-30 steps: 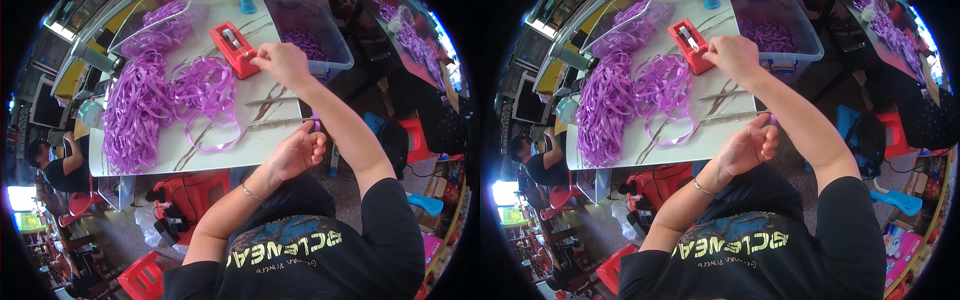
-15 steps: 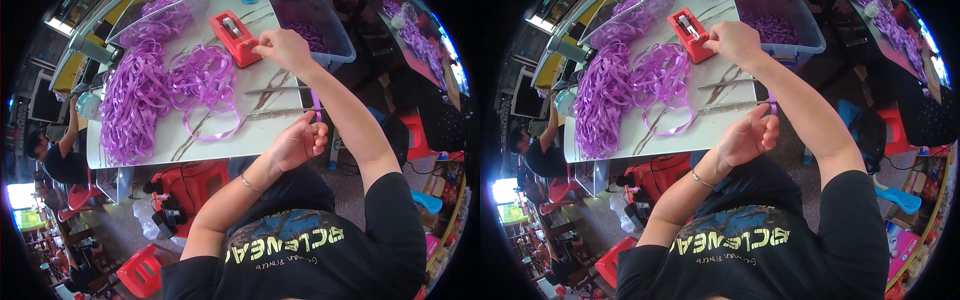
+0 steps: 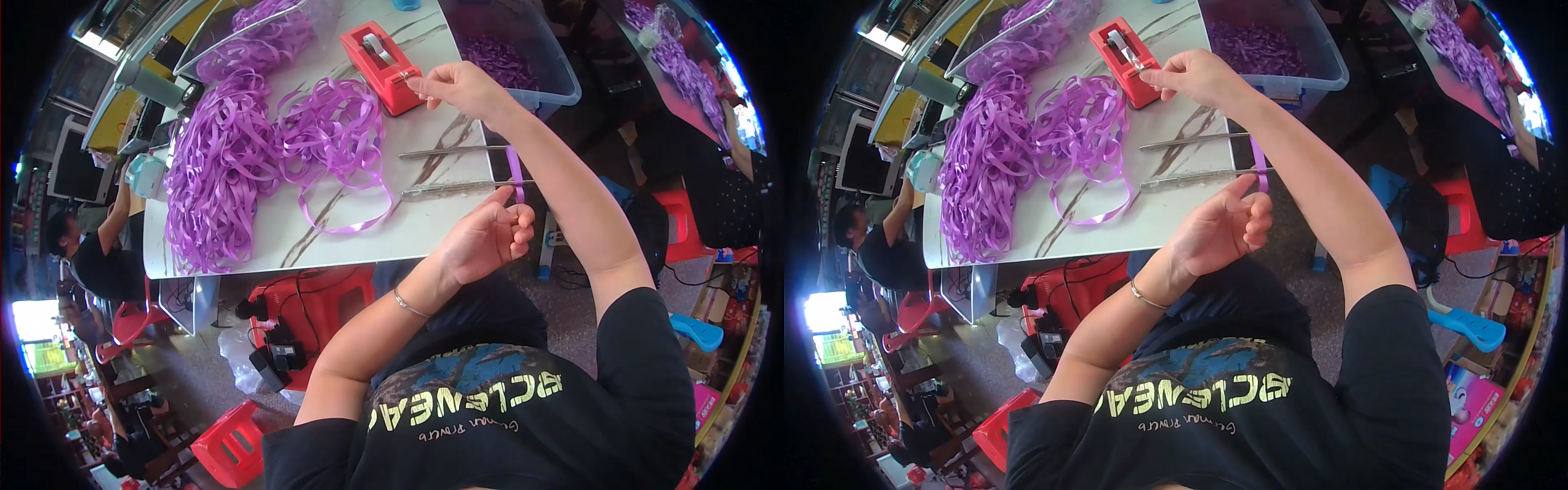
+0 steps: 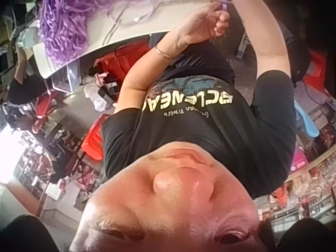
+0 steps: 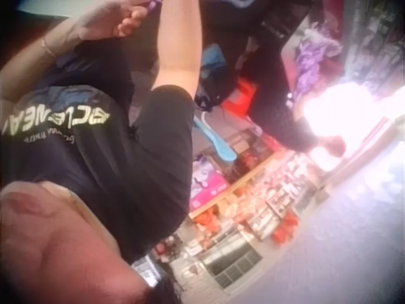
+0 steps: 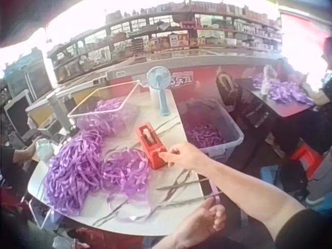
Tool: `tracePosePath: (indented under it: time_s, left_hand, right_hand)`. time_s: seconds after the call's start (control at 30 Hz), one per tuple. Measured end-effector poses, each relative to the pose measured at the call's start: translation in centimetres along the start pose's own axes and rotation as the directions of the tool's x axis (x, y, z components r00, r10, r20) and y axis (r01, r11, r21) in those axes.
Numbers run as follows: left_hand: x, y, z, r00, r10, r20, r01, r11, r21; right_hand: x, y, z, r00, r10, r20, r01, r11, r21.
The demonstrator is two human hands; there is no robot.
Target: Assembling product components by wrapping purple ribbons around metal rods and securing them with tape.
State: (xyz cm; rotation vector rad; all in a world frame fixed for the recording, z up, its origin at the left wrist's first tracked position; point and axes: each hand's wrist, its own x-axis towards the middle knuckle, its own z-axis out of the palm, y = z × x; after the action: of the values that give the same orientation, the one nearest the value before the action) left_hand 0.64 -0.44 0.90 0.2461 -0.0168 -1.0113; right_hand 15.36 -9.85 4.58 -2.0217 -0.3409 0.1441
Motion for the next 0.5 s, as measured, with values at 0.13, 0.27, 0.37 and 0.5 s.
tracePosePath:
  time_s: [0.13,0.27,0.37,0.5]
  left_hand:
    - [0.0,-0.1,-0.2,1.000,-0.006,-0.005,0.005,1.000,-0.014]
    - [0.0,0.0,0.0,1.000,-0.008,-0.006,0.008,1.000,-0.015]
    - [-0.1,0.1,0.0,1.000,0.000,-0.011,0.000,1.000,-0.023]
    - [-0.1,-0.1,-0.2,1.000,0.001,0.000,-0.001,1.000,-0.031]
  right_hand:
    - [-0.3,-0.1,1.0,0.990,0.136,-0.035,-0.124,0.962,0.242]
    - [0.0,1.0,1.8,0.981,0.147,-0.129,-0.112,0.964,0.242]
    - [-0.3,-0.4,1.4,0.975,0.086,-0.204,-0.096,0.995,-0.037]
    - [0.0,-1.3,0.5,0.972,-0.012,-0.236,-0.045,0.972,-0.231]
